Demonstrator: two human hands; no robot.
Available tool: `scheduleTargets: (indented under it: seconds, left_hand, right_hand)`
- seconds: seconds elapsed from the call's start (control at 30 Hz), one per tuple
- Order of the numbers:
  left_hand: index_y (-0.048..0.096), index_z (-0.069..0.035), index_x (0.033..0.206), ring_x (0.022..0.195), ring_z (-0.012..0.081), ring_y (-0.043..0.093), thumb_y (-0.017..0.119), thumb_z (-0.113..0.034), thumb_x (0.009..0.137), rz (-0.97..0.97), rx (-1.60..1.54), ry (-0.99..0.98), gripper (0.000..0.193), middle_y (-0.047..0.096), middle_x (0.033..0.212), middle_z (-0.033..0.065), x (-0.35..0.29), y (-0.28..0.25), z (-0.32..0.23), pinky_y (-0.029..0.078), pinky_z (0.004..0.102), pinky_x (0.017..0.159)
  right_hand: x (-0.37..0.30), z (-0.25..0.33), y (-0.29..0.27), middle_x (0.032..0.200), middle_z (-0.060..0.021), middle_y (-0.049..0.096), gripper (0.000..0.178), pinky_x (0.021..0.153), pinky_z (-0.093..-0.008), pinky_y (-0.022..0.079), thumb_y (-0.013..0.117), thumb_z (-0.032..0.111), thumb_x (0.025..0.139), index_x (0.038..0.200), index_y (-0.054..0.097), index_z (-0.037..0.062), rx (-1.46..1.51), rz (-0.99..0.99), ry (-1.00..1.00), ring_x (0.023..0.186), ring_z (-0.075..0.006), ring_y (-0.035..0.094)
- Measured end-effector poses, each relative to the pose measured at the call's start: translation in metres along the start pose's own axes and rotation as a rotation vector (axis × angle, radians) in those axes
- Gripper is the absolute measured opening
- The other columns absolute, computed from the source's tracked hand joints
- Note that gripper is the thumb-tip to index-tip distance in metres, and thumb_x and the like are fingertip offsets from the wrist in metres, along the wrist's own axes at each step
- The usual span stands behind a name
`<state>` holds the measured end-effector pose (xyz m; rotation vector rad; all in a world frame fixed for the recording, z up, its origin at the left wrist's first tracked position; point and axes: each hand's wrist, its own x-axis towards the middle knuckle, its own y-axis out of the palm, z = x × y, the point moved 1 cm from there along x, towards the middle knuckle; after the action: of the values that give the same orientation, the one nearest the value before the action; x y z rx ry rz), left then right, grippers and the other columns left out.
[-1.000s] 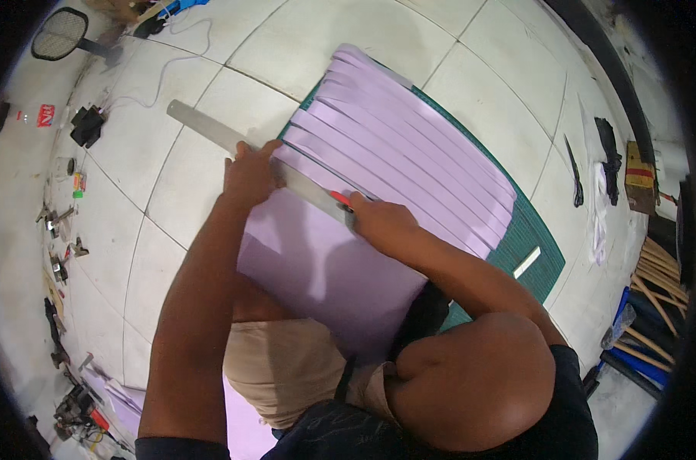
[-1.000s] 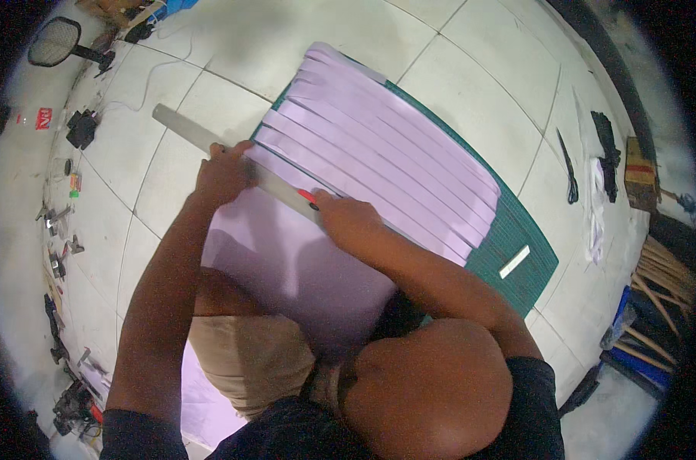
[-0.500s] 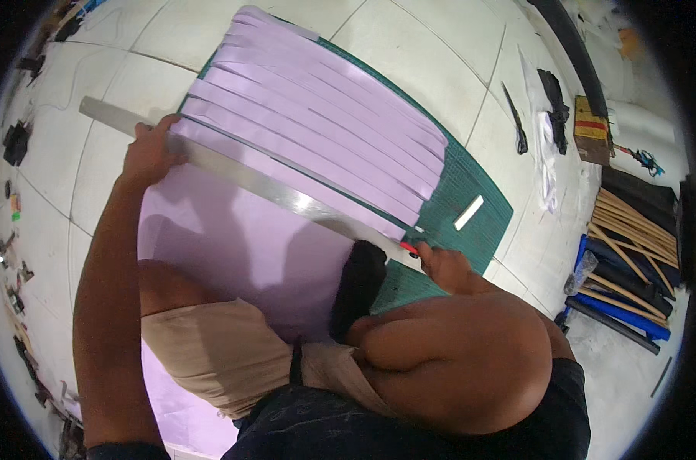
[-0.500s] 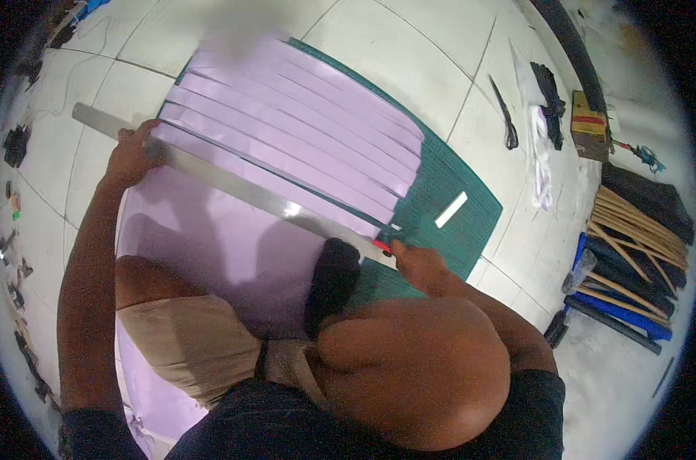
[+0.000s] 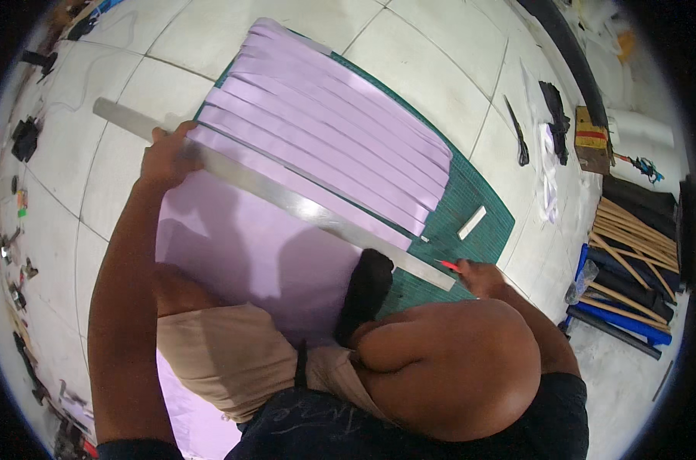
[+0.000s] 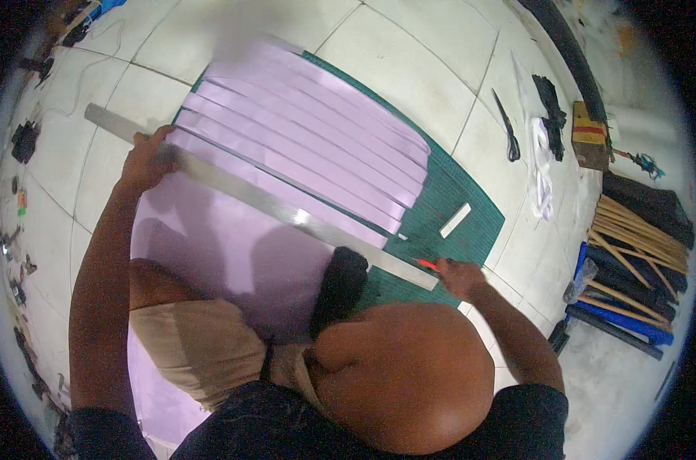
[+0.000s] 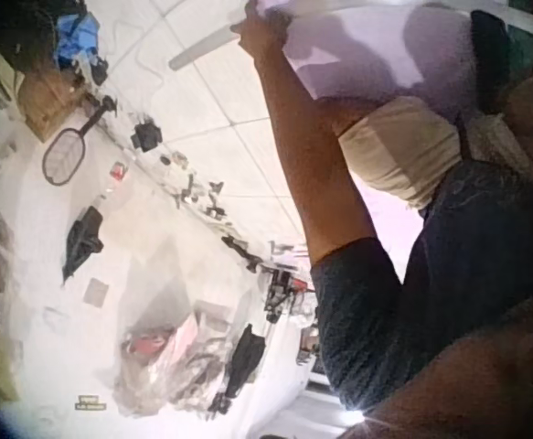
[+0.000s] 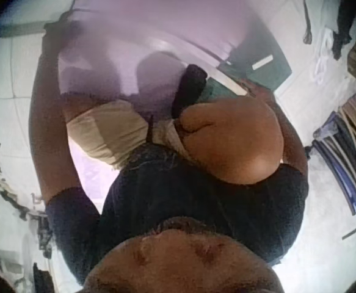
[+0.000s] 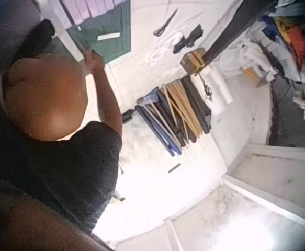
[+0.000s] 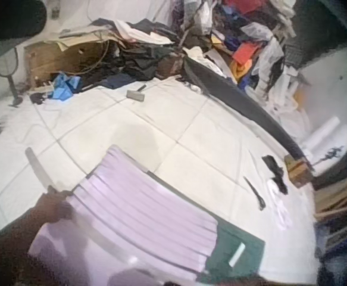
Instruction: The person cuts a piece of light purple fabric into thin strips using a utility knife and a long metal ruler on a green cutting mat.
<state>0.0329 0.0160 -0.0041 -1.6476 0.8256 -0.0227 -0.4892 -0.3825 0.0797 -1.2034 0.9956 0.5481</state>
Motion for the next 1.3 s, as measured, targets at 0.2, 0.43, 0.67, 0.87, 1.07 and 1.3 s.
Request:
scheduleTargets:
  seconds: [0.2,0.43,0.67,0.87,1.07,1.3]
  left_hand:
    - [0.040,-0.027,0.142,0.110,0.0418,0.062,0.082,-0.028,0.077,0.009,0.124,-0.061,0.077,0.049,0.122,0.0257,0.003,0.007,-0.002,0.050,0.0479,0.097]
    - [0.032,-0.017,0.145,0.115,0.0383,0.060,0.087,-0.030,0.072,0.003,0.054,-0.138,0.092,0.049,0.130,0.0204,-0.006,-0.009,-0.018,0.047,0.0485,0.101]
    - [0.027,-0.017,0.146,0.113,0.0371,0.062,0.089,-0.028,0.067,-0.017,-0.024,-0.163,0.101,0.047,0.131,0.0189,-0.008,-0.008,-0.014,0.045,0.0488,0.100]
    - [0.029,-0.021,0.145,0.114,0.0384,0.061,0.089,-0.027,0.067,-0.014,-0.026,-0.140,0.098,0.048,0.129,0.0189,-0.008,-0.009,-0.014,0.044,0.0493,0.101]
    - [0.037,-0.026,0.142,0.111,0.0427,0.061,0.087,-0.028,0.071,-0.041,0.077,-0.026,0.087,0.048,0.126,0.0235,-0.010,-0.008,-0.013,0.050,0.0494,0.094]
    - [0.047,-0.028,0.140,0.113,0.0381,0.060,0.084,-0.029,0.073,0.060,0.123,-0.064,0.077,0.049,0.125,0.0222,-0.005,-0.007,-0.013,0.045,0.0514,0.099]
  right_hand:
    - [0.040,0.071,-0.070,0.089,-0.0220,0.066,0.031,0.068,-0.0526,0.053,0.057,0.022,0.094,0.119,0.045,0.0089,0.220,-0.278,-0.038,0.078,-0.0440,0.067]
    - [0.187,0.295,-0.178,0.088,-0.0249,0.066,0.030,0.070,-0.0553,0.051,0.048,0.027,0.099,0.113,0.044,0.0015,0.373,-0.461,-0.402,0.077,-0.0441,0.066]
    - [0.231,0.373,-0.206,0.084,-0.0226,0.067,0.021,0.070,-0.0549,0.052,0.047,0.017,0.095,0.107,0.045,0.0005,0.410,-0.546,-0.463,0.076,-0.0433,0.067]
    - [0.237,0.375,-0.209,0.082,-0.0209,0.068,0.021,0.068,-0.0530,0.053,0.049,0.015,0.093,0.106,0.046,0.0000,0.365,-0.582,-0.469,0.074,-0.0407,0.068]
    - [0.227,0.376,-0.221,0.087,-0.0222,0.069,0.020,0.071,-0.0541,0.053,0.048,0.013,0.094,0.107,0.048,-0.0014,0.280,-0.537,-0.454,0.081,-0.0406,0.070]
    - [0.210,0.357,-0.223,0.091,-0.0201,0.070,0.021,0.074,-0.0527,0.054,0.048,0.014,0.095,0.113,0.051,0.0031,0.282,-0.394,-0.415,0.085,-0.0395,0.070]
